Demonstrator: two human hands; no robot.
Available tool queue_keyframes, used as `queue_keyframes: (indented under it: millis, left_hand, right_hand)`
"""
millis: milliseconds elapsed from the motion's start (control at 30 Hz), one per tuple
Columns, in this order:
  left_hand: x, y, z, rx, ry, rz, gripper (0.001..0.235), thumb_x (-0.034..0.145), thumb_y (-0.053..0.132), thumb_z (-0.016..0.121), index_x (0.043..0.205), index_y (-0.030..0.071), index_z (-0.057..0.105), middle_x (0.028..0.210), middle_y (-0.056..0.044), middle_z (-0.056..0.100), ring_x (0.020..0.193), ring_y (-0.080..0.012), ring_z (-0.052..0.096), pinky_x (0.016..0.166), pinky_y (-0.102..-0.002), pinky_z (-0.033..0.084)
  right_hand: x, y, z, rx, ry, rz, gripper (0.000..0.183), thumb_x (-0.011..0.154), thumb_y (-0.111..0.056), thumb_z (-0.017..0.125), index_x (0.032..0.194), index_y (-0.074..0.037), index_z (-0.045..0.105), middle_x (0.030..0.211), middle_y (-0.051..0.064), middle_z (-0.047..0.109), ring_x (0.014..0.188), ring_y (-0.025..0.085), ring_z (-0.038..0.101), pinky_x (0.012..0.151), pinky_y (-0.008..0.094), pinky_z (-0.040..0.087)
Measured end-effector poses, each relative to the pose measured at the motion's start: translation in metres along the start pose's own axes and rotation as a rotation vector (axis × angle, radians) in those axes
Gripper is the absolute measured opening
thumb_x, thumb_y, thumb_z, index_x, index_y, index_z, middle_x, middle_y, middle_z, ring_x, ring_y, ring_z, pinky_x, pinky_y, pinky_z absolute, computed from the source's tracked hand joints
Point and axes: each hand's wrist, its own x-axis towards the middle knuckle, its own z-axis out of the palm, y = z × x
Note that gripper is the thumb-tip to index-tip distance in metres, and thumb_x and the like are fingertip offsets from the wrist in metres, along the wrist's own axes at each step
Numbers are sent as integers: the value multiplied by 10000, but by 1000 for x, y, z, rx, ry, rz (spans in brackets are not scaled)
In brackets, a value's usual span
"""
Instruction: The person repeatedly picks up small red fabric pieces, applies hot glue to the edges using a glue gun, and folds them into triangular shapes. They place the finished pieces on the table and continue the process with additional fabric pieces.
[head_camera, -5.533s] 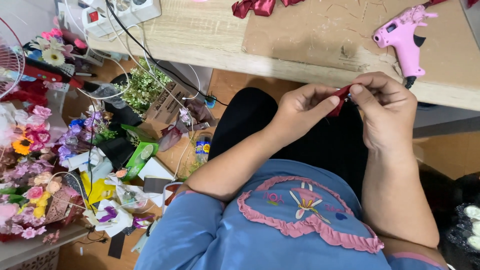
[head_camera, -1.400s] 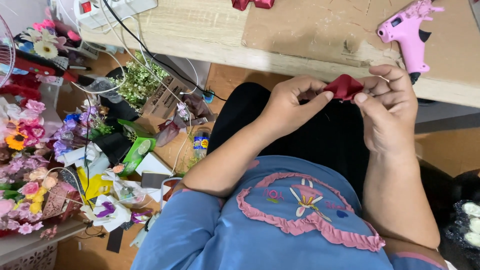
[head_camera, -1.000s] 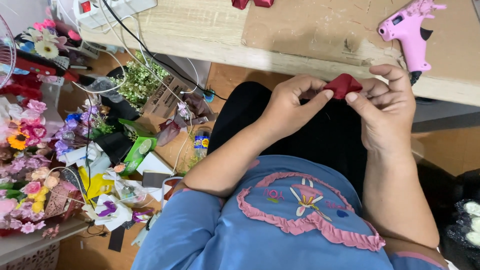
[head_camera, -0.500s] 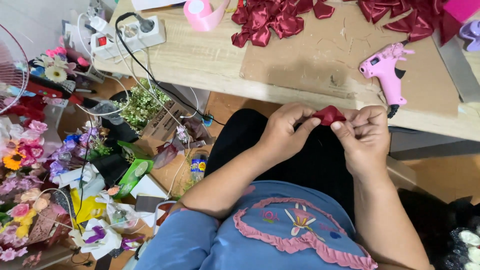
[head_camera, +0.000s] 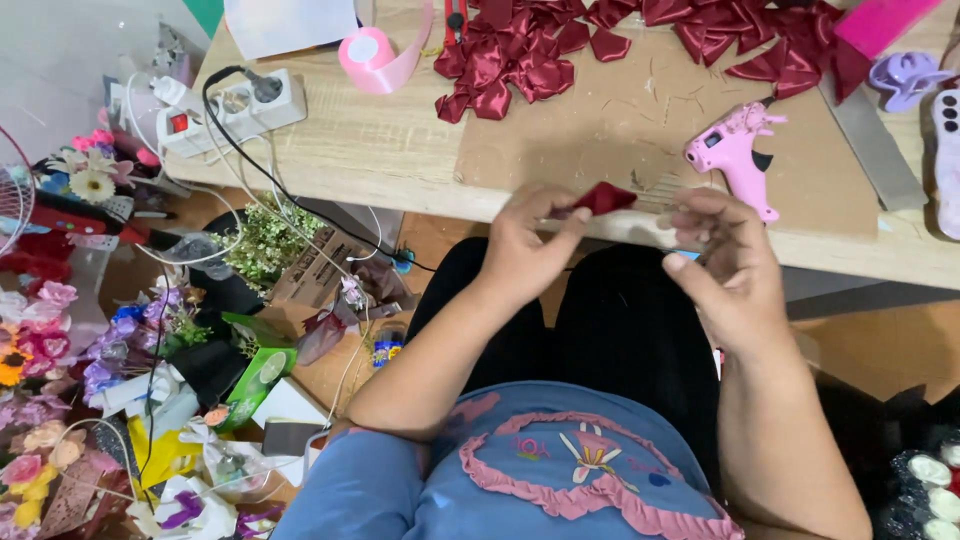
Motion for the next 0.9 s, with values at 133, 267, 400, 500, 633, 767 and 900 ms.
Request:
queue_keyframes:
  millis: [133, 267, 400, 500, 633, 767, 900]
  left_hand:
    - [40, -21, -18, 24, -11, -57, 103, 950, 73, 712, 1048, 42, 715, 924, -64, 692, 779, -150, 616, 681, -240, 548]
    - [84, -42, -36, 82, 182, -135, 225, 955, 108, 704, 1171, 162, 671, 929, 28, 659, 875, -120, 594, 812, -248, 507]
    - [123, -92, -47, 433, 324, 135, 53, 950, 196, 676, 970, 151, 696, 893, 18, 693, 820, -166, 587, 757, -326, 496]
    - [125, -122, -45, 516, 284, 239, 177, 1004, 216, 644, 1104, 82, 701, 1053, -90, 701, 1004, -282, 639, 918, -405, 514]
    - [121, -112, -44, 587, 370, 356, 178, 1047, 217, 587, 1157, 99, 661, 1088, -89, 668, 993, -284, 633, 882, -409, 499]
    - [121, -108, -44, 596, 361, 412, 168, 1037, 142, 564, 1155, 82, 667, 1092, -108, 670, 1010, -291, 644, 904, -410, 508]
    - [121, -108, -44, 601, 356, 429, 168, 1018, 120, 551, 1134, 87, 667, 1081, -103, 673, 1002, -291, 645, 900, -407, 503]
  right_hand:
    - [18, -20, -49, -133, 7, -38, 349, 983, -4, 633, 1309, -54, 519, 1437, 146, 558, 1235, 209, 565, 1164, 350, 483]
    - [47, -6, -103, -180, 199, -99, 211, 1107, 49, 655, 1218, -104, 561, 1373, 125, 630, 1230, 160, 619, 1150, 267, 549]
    - [95, -2, -137, -323, 166, -135, 145, 1207, -47, 625, 1286, -144, 551, 1384, 38, 600, 1363, 165, 592, 1277, 292, 476]
    - [136, 13, -160, -761, -3, -253, 92, 1280, 71, 716, 1344, 5, 713, 1323, 164, 635, 1233, 260, 556, 1078, 381, 468]
    - [197, 18, -140, -1123, -306, -148, 198, 1147, -99, 622, 1273, -115, 774, 1354, 147, 711, 1333, 378, 541, 1113, 564, 357]
    - [242, 30, -100, -1776, -715, 337, 435, 1036, -284, 459, 1384, -461, 651, 1585, -92, 507, 1206, 348, 506, 1002, 482, 398]
    - [251, 22, -66, -1960, -949, 637, 688, 943, -171, 711, 1500, -517, 507, 1520, -189, 593, 1376, 282, 449, 1124, 433, 350]
